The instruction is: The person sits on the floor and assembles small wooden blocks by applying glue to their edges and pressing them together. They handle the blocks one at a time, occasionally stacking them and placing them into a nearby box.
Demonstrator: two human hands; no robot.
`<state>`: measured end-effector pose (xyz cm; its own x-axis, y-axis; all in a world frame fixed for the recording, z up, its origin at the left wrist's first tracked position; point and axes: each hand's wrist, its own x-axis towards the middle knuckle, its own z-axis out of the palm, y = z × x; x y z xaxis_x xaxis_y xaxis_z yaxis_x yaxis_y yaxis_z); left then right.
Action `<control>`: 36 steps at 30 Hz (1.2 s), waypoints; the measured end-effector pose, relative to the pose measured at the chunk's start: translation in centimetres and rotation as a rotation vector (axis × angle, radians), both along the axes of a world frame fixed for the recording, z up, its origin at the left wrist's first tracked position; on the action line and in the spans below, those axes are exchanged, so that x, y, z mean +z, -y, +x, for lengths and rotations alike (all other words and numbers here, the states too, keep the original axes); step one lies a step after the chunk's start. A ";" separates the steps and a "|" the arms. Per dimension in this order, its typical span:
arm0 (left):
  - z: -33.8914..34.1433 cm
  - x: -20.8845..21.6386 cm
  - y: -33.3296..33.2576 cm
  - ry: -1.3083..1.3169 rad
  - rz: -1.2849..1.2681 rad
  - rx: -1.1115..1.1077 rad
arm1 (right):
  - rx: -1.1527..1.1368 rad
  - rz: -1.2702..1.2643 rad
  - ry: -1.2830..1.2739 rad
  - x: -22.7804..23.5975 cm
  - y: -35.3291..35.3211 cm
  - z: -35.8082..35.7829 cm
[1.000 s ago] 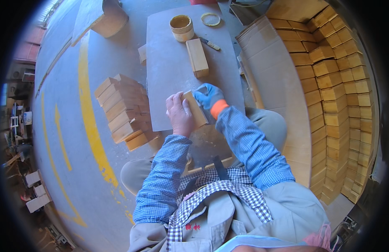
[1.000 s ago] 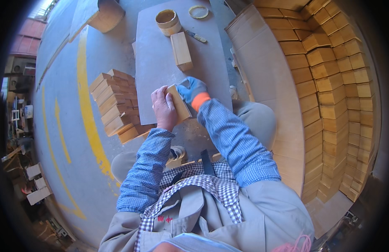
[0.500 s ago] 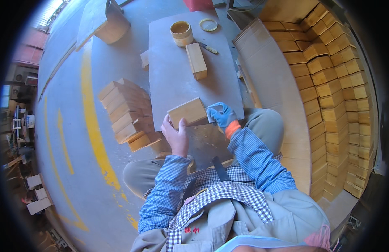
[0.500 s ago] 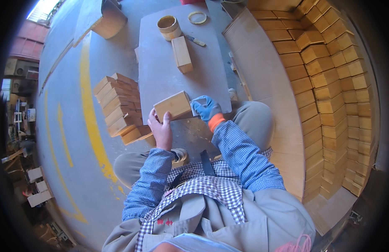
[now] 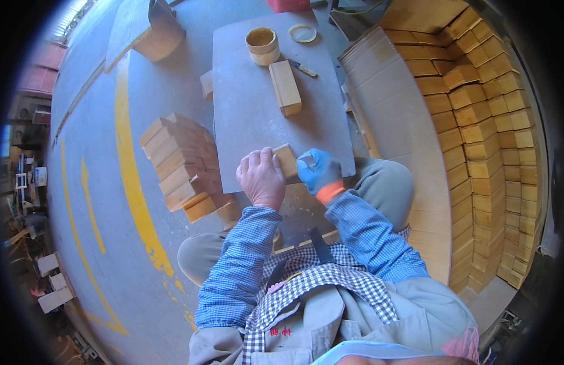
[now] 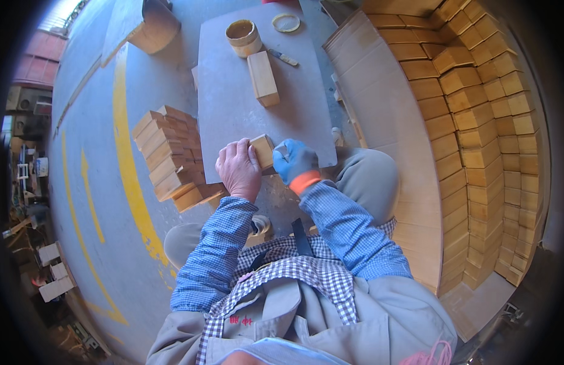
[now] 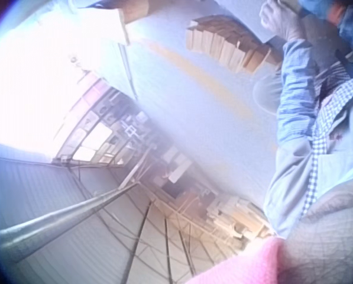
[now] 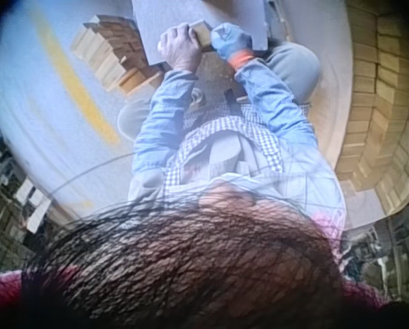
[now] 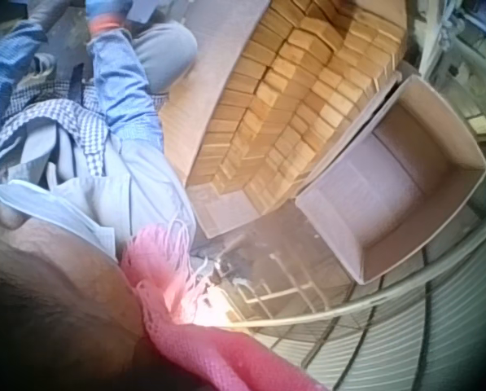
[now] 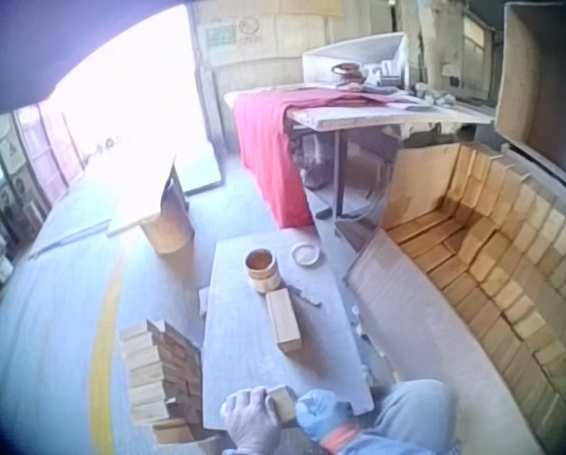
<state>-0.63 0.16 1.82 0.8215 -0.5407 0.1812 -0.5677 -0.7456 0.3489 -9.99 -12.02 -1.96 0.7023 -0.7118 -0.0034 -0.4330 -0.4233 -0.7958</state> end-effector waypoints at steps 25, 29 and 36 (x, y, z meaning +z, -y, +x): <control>0.1 0.0 0.5 -0.005 -0.014 0.015 | 0.053 0.503 0.069 -0.7 0.8 -0.8; 0.2 0.2 0.4 -0.016 0.009 -0.013 | -0.047 0.784 0.071 -1.7 2.2 2.1; 0.1 0.4 0.5 -0.021 0.001 0.011 | -0.006 0.804 0.092 -1.1 1.6 0.5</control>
<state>-0.54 -0.34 2.21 0.8309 -0.5317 0.1636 -0.5522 -0.7521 0.3598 -9.49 -13.65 -3.07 0.7209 -0.5200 -0.4582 -0.3512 0.2959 -0.8883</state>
